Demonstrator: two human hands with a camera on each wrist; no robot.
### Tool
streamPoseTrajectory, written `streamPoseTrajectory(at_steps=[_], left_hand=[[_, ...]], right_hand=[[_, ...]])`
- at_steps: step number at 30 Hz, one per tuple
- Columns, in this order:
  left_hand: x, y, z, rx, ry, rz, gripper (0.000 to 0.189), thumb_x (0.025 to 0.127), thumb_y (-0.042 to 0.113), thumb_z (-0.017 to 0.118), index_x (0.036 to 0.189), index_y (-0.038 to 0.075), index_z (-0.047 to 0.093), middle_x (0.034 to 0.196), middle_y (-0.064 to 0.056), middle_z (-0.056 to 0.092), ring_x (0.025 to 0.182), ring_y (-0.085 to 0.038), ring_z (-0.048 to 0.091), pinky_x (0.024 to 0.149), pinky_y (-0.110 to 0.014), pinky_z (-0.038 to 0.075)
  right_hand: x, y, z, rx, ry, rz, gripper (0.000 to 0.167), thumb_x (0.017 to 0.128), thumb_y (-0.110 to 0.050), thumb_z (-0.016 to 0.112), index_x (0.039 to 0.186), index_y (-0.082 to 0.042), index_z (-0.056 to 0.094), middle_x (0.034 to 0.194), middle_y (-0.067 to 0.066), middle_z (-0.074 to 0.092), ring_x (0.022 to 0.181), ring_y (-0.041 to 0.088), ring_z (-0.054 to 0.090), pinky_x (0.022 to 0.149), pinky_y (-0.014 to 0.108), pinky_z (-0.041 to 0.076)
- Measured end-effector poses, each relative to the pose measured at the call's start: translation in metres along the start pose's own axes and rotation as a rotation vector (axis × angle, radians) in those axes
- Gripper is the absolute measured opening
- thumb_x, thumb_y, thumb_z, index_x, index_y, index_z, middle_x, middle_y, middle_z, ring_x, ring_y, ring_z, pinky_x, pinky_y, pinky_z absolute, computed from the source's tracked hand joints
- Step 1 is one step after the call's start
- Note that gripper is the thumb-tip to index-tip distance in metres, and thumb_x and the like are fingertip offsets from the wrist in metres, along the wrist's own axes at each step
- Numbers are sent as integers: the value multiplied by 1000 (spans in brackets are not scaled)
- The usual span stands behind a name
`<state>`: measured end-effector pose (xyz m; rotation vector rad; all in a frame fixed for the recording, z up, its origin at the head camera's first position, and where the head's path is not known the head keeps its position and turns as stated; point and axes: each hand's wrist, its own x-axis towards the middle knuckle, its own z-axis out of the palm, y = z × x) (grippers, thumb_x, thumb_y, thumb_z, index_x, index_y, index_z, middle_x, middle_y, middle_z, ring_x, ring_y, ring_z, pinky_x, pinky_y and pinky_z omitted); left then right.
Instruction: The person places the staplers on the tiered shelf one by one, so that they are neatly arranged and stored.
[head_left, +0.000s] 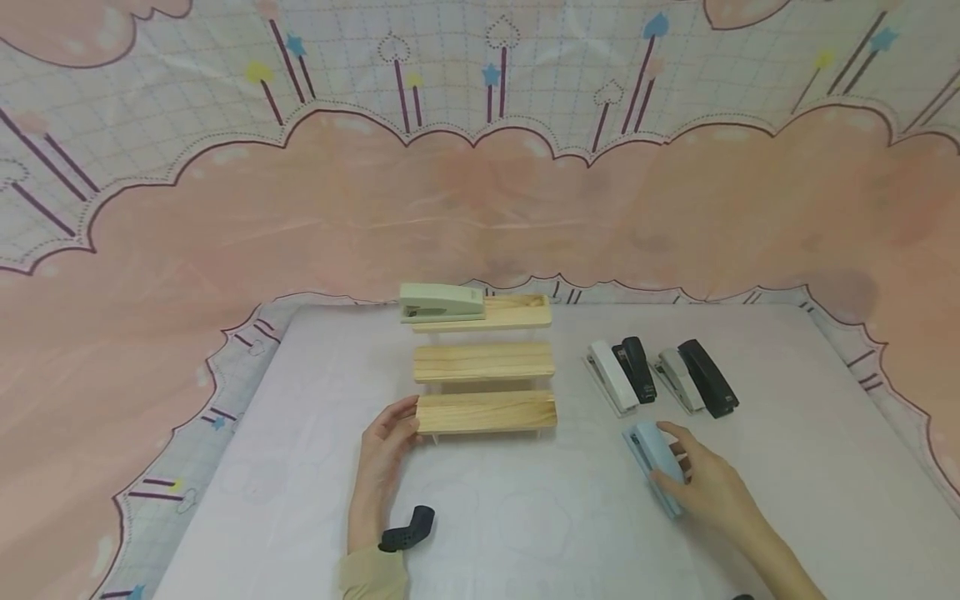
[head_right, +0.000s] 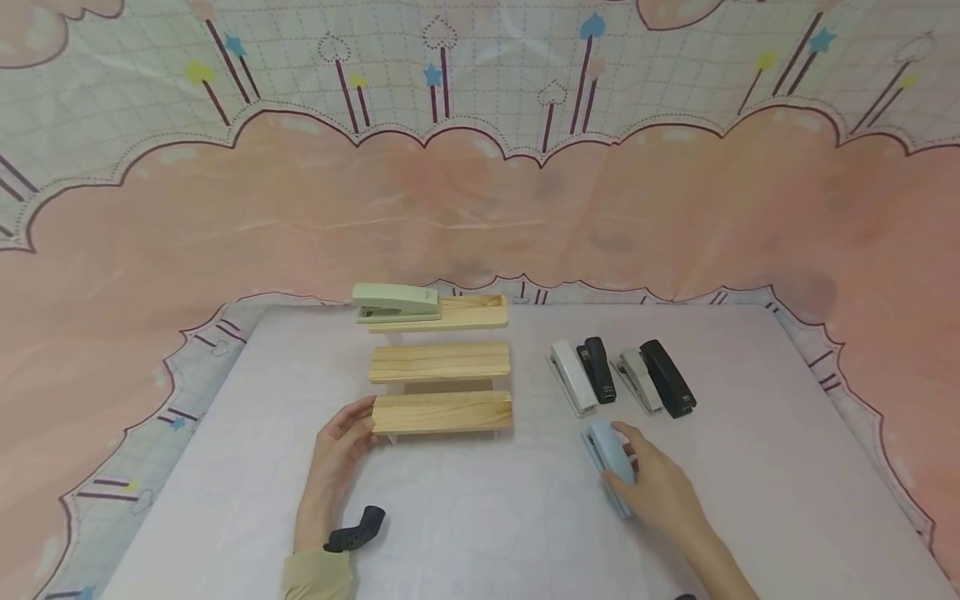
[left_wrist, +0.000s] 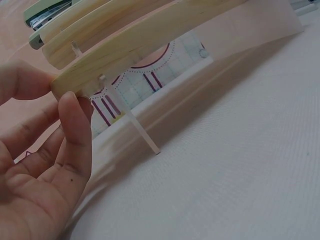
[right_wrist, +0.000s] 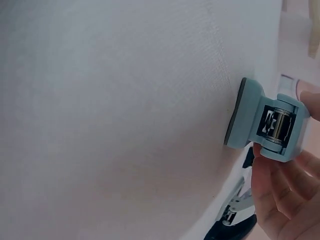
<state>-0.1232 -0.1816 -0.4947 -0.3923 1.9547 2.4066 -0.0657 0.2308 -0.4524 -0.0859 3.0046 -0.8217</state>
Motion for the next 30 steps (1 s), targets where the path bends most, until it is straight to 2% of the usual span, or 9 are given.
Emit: streamPoseTrajectory(at_steps=[6, 30], left_hand=[[2, -2, 0, -18, -4, 6, 44, 88, 1, 61, 131, -3, 51, 104, 6, 64, 90, -8, 61, 73, -18, 49], [1, -2, -1, 3, -6, 17, 44, 89, 1, 61, 132, -3, 51, 105, 6, 64, 90, -7, 62, 72, -17, 50]], right_hand=[[0, 1, 0, 1, -1, 1, 71, 78, -18, 76, 139, -3, 42, 105, 25, 66, 80, 25, 66, 60, 39, 54], [2, -4, -2, 5, 34, -30, 65, 78, -14, 74, 136, -2, 46, 103, 23, 67, 79, 22, 63, 59, 35, 53]])
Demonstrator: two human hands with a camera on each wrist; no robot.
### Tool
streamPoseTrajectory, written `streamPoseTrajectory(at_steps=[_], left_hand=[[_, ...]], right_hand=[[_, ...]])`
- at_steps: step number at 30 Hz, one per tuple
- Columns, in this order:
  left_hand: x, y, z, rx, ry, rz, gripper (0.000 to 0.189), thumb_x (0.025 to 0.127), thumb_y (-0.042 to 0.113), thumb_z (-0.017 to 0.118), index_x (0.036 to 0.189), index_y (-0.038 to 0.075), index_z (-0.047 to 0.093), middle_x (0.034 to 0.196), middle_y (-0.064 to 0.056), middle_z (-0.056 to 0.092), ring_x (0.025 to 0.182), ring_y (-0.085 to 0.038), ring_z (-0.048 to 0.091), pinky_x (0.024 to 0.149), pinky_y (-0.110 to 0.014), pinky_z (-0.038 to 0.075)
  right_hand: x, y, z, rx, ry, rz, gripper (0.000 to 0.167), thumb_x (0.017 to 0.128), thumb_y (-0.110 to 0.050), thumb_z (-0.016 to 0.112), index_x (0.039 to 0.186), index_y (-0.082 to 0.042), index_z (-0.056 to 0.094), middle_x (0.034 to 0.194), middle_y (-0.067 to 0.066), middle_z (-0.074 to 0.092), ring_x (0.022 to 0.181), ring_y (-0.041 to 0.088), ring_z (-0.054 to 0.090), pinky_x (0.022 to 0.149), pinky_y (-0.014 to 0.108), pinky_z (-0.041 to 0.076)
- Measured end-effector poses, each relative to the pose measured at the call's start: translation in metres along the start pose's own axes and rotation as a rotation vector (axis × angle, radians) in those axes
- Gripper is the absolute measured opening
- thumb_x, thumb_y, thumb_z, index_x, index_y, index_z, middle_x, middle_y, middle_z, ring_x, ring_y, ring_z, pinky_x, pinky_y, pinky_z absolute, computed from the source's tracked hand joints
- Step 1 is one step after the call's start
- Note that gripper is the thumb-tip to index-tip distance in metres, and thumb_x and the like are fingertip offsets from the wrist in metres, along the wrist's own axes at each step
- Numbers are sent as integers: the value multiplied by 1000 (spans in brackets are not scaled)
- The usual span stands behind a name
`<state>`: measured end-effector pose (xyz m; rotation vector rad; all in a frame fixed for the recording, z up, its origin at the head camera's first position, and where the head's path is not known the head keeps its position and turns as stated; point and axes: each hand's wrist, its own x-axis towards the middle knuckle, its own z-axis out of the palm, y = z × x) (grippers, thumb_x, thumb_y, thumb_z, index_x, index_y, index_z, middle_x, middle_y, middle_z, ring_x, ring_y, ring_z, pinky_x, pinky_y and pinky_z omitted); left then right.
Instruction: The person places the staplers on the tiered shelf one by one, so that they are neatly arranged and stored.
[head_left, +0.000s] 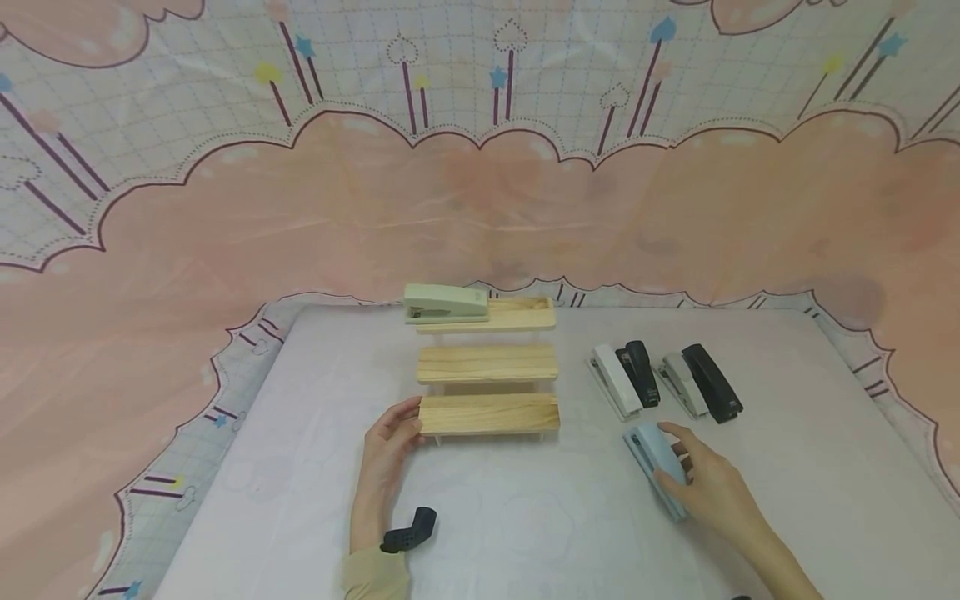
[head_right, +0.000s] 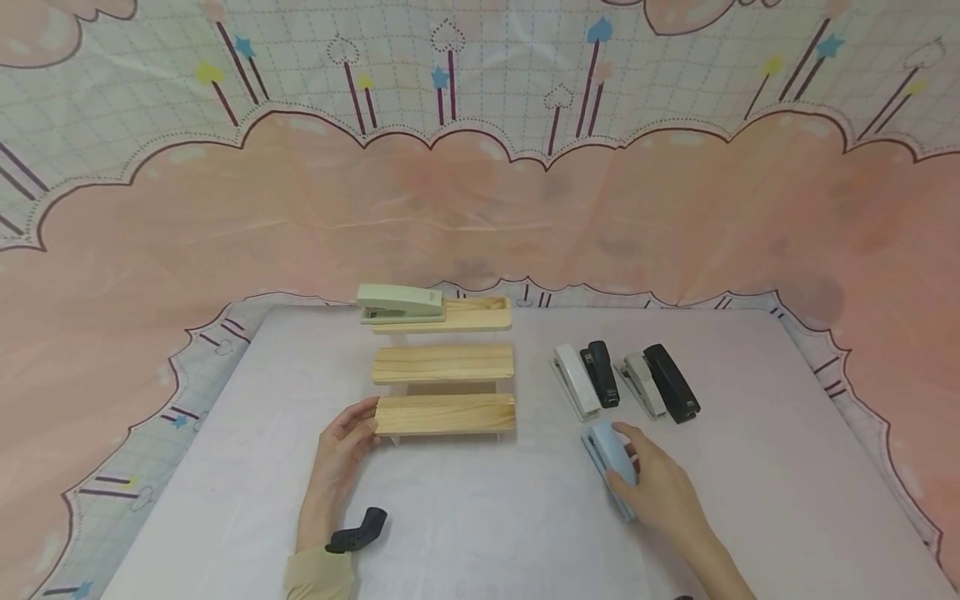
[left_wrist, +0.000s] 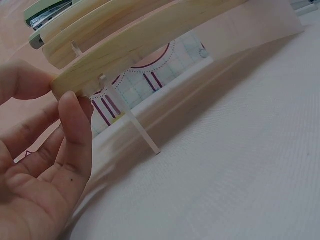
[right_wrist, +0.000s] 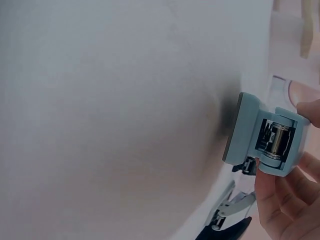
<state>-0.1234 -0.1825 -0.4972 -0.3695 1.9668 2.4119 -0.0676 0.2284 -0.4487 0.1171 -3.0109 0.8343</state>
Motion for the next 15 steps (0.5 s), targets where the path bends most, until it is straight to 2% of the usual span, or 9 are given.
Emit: streamPoseTrajectory(at_steps=[15], left_hand=[[0, -4, -1, 39, -8, 33, 43, 88, 7, 63, 130, 2, 54, 108, 6, 62, 92, -6, 61, 73, -17, 50]], right_hand=[[13, -15, -10, 6, 49, -26, 65, 76, -13, 75, 135, -5, 49, 105, 24, 67, 81, 25, 64, 58, 36, 53]])
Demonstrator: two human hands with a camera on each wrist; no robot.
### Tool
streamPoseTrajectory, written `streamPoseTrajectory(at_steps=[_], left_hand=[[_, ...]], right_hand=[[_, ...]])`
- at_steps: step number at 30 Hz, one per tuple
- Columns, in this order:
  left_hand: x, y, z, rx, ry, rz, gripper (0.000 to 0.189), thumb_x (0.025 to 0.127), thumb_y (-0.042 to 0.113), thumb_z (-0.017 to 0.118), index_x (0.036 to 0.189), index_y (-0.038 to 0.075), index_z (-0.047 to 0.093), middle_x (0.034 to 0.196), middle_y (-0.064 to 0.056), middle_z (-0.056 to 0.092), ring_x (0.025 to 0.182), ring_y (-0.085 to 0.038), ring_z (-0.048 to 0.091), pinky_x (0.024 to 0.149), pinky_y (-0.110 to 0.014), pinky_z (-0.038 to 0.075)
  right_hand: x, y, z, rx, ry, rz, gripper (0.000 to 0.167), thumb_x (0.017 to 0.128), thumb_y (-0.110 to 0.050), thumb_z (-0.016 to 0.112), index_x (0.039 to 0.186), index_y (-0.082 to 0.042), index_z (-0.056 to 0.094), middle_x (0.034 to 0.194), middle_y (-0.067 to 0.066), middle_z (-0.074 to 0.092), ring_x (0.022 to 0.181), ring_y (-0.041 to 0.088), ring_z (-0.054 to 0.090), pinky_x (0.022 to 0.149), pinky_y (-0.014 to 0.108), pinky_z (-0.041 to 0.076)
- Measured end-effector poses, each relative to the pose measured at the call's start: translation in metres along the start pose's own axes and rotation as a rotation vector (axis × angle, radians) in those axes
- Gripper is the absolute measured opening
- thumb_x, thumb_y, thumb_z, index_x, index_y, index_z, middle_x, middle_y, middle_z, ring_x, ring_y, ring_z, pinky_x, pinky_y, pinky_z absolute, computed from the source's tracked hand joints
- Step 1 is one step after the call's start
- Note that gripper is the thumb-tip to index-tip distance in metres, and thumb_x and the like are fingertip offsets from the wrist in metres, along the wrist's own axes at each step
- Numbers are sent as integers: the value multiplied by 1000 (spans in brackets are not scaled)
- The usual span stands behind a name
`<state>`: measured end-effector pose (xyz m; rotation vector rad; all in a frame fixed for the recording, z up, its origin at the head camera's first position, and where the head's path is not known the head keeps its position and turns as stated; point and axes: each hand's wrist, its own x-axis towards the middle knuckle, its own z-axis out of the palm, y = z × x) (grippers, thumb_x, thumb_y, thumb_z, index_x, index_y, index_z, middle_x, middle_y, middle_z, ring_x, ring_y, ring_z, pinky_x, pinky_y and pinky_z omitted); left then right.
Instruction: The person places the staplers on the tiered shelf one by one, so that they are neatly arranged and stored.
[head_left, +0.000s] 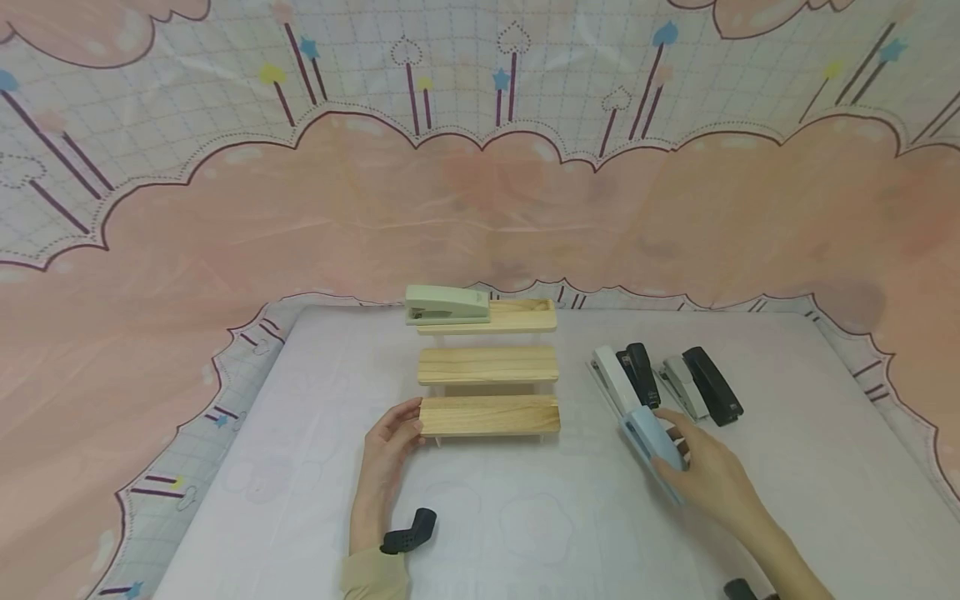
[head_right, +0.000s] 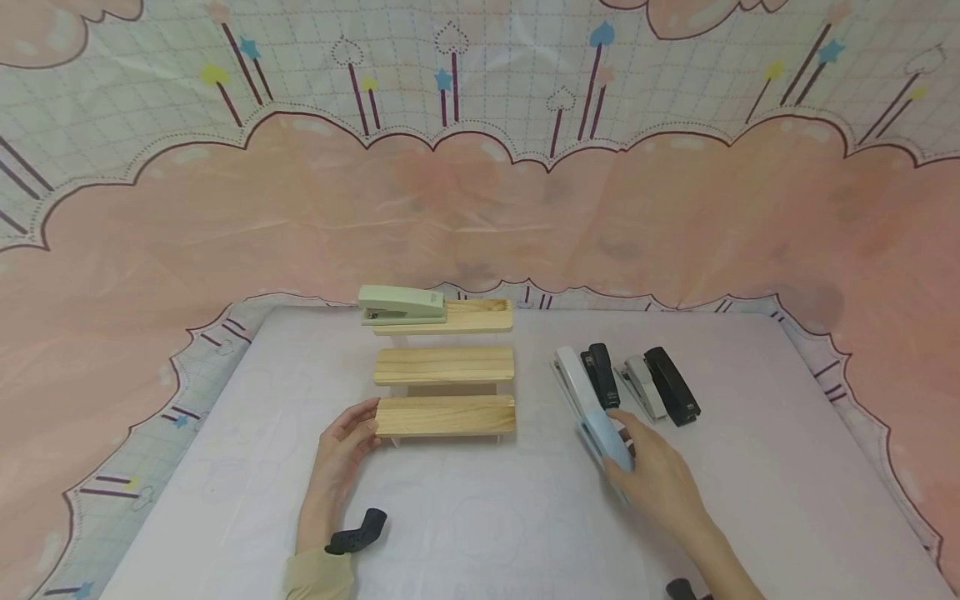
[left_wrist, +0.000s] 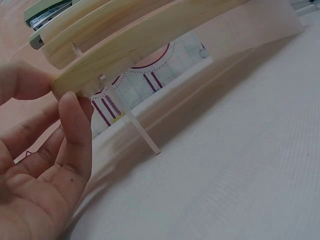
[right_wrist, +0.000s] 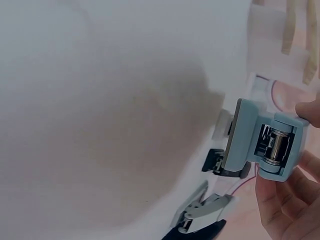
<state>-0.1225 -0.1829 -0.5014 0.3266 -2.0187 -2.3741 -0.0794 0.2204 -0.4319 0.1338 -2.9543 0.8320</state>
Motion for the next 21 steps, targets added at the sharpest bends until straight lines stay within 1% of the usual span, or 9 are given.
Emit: streamPoseTrajectory(at_steps=[4, 11, 17, 21], left_hand=[[0, 1, 0, 3, -4, -1, 45, 89, 7, 63, 132, 1, 52, 108, 6, 62, 91, -6, 61, 73, -17, 50], [-2, 4, 0, -14, 2, -26, 44, 90, 4, 62, 133, 0, 51, 108, 5, 61, 91, -6, 60, 73, -17, 50], [-2, 4, 0, -16, -4, -11, 45, 89, 5, 62, 132, -1, 52, 107, 5, 62, 90, -6, 61, 73, -17, 50], [-1, 2, 0, -15, -5, 1, 44, 89, 5, 62, 131, -2, 52, 107, 4, 62, 89, -7, 61, 72, -17, 50]], right_hand=[[6, -6, -2, -2, 16, -16, 64, 75, -12, 75, 133, -4, 50, 104, 25, 67, 80, 26, 64, 57, 37, 54], [18, -15, -7, 12, 30, -72, 62, 77, -12, 73, 134, -3, 48, 106, 26, 66, 81, 29, 65, 56, 36, 54], [29, -28, -14, 15, 52, -116, 60, 78, -10, 73, 133, -5, 49, 106, 23, 66, 83, 29, 64, 58, 40, 54], [37, -36, -19, 18, 46, -127, 59, 79, -10, 72, 133, -6, 49, 107, 24, 66, 84, 30, 64, 58, 42, 55]])
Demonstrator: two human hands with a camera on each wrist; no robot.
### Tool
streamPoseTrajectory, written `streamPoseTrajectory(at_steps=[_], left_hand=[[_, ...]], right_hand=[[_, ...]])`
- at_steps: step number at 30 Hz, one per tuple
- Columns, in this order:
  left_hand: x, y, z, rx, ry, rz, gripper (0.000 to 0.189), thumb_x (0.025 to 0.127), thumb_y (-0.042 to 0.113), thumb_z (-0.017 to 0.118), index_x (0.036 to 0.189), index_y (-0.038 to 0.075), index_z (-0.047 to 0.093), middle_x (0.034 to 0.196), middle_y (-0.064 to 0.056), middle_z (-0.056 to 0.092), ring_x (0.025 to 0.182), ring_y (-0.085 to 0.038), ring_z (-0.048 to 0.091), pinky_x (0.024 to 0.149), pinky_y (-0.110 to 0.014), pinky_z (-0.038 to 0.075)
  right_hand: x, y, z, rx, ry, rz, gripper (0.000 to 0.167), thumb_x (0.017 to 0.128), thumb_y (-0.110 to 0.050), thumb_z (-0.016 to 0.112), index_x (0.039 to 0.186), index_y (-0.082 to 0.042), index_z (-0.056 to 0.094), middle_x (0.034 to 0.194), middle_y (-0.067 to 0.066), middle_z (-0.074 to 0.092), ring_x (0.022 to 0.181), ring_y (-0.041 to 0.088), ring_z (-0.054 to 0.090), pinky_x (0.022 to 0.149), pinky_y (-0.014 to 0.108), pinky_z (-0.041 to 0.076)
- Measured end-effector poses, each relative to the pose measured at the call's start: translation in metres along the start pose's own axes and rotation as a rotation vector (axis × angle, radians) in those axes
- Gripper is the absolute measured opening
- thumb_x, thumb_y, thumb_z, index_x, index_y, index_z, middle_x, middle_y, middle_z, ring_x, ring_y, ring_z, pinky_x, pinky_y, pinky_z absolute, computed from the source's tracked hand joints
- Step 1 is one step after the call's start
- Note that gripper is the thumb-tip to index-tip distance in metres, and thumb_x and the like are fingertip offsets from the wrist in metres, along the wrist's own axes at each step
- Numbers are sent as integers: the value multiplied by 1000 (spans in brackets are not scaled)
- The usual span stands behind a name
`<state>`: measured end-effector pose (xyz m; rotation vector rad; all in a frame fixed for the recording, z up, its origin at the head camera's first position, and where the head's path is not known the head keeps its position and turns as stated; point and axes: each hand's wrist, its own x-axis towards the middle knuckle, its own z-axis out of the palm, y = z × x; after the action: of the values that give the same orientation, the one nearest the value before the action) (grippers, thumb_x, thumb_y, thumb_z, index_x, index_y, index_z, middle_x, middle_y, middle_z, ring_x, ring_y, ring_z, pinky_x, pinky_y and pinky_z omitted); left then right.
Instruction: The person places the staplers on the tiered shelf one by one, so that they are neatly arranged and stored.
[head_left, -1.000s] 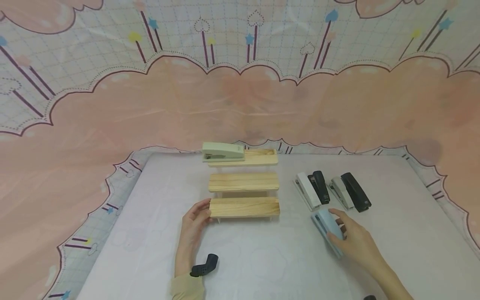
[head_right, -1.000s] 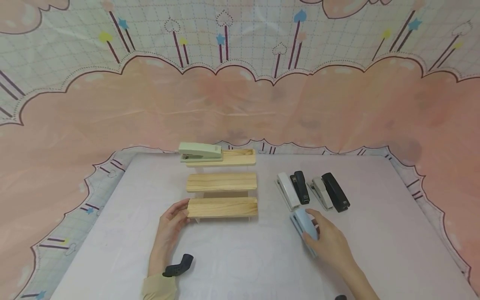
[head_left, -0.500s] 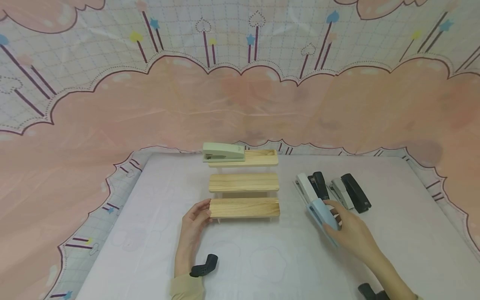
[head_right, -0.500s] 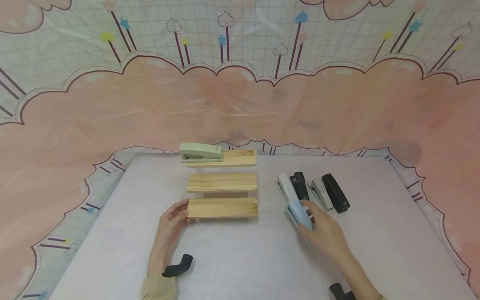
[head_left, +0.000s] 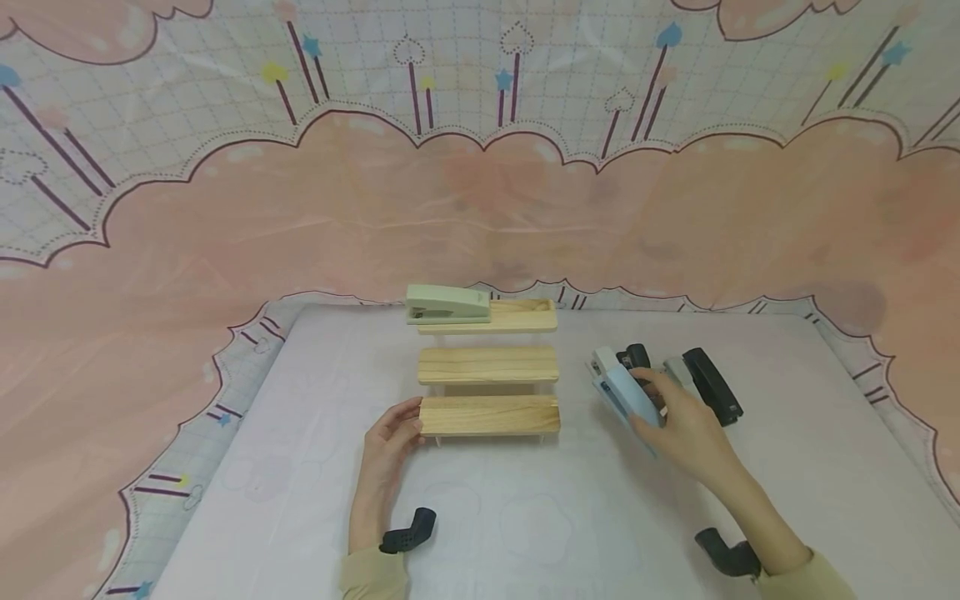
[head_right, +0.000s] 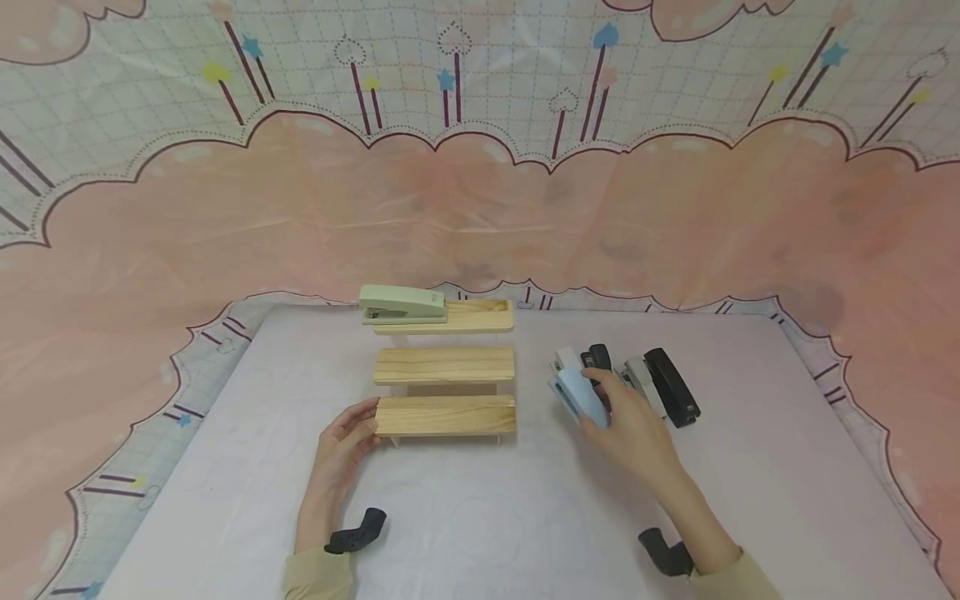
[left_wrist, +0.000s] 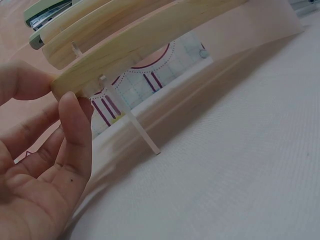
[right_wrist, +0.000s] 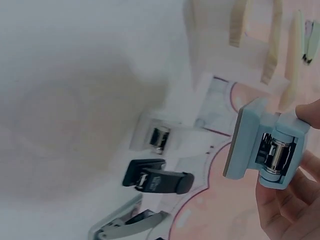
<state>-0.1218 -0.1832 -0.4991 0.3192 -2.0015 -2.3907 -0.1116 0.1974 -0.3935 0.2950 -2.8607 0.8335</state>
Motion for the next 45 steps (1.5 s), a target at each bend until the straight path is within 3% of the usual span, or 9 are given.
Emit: streamPoseTrajectory(at_steps=[6, 10, 20, 29, 36, 45], left_hand=[[0, -1, 0, 8, -2, 12, 43, 89, 6, 63, 130, -2, 52, 107, 4, 61, 88, -6, 61, 71, -17, 50], [0, 1, 0, -5, -8, 9, 44, 89, 5, 62, 131, -3, 51, 106, 5, 62, 87, -6, 61, 71, -17, 50], [0, 1, -2, -25, -14, -18, 44, 89, 3, 61, 132, -2, 51, 108, 2, 61, 89, -7, 60, 73, -18, 50], [1, 1, -1, -14, -14, -17, 45, 89, 4, 61, 132, -2, 51, 108, 4, 61, 90, -7, 60, 73, -17, 50], [2, 2, -1, -21, -13, -14, 44, 89, 2, 60, 132, -2, 51, 108, 3, 61, 89, -7, 60, 72, -17, 49], [2, 1, -1, -36, -8, -22, 43, 89, 0, 59, 131, -3, 51, 106, 4, 62, 88, -7, 60, 71, -17, 49]], right_hand=[[13, -10, -3, 3, -2, -21, 59, 81, -10, 70, 135, -9, 47, 113, 25, 64, 96, 40, 65, 74, 55, 56], [22, -18, -5, 17, -11, -36, 58, 82, -11, 69, 136, -8, 46, 118, 26, 63, 102, 42, 64, 79, 57, 54], [41, -34, -13, 44, -60, -37, 55, 85, -13, 66, 136, -6, 45, 117, 23, 62, 101, 38, 63, 80, 54, 55], [64, -45, -18, 43, -75, -103, 55, 86, -12, 65, 137, -8, 45, 119, 21, 61, 99, 33, 61, 75, 48, 55], [83, -53, -19, 44, -120, -134, 55, 89, -13, 62, 140, -9, 42, 123, 21, 59, 106, 35, 59, 79, 50, 55], [102, -56, -17, 67, -147, -258, 53, 89, -7, 61, 138, -3, 43, 126, 24, 58, 110, 39, 59, 87, 53, 53]])
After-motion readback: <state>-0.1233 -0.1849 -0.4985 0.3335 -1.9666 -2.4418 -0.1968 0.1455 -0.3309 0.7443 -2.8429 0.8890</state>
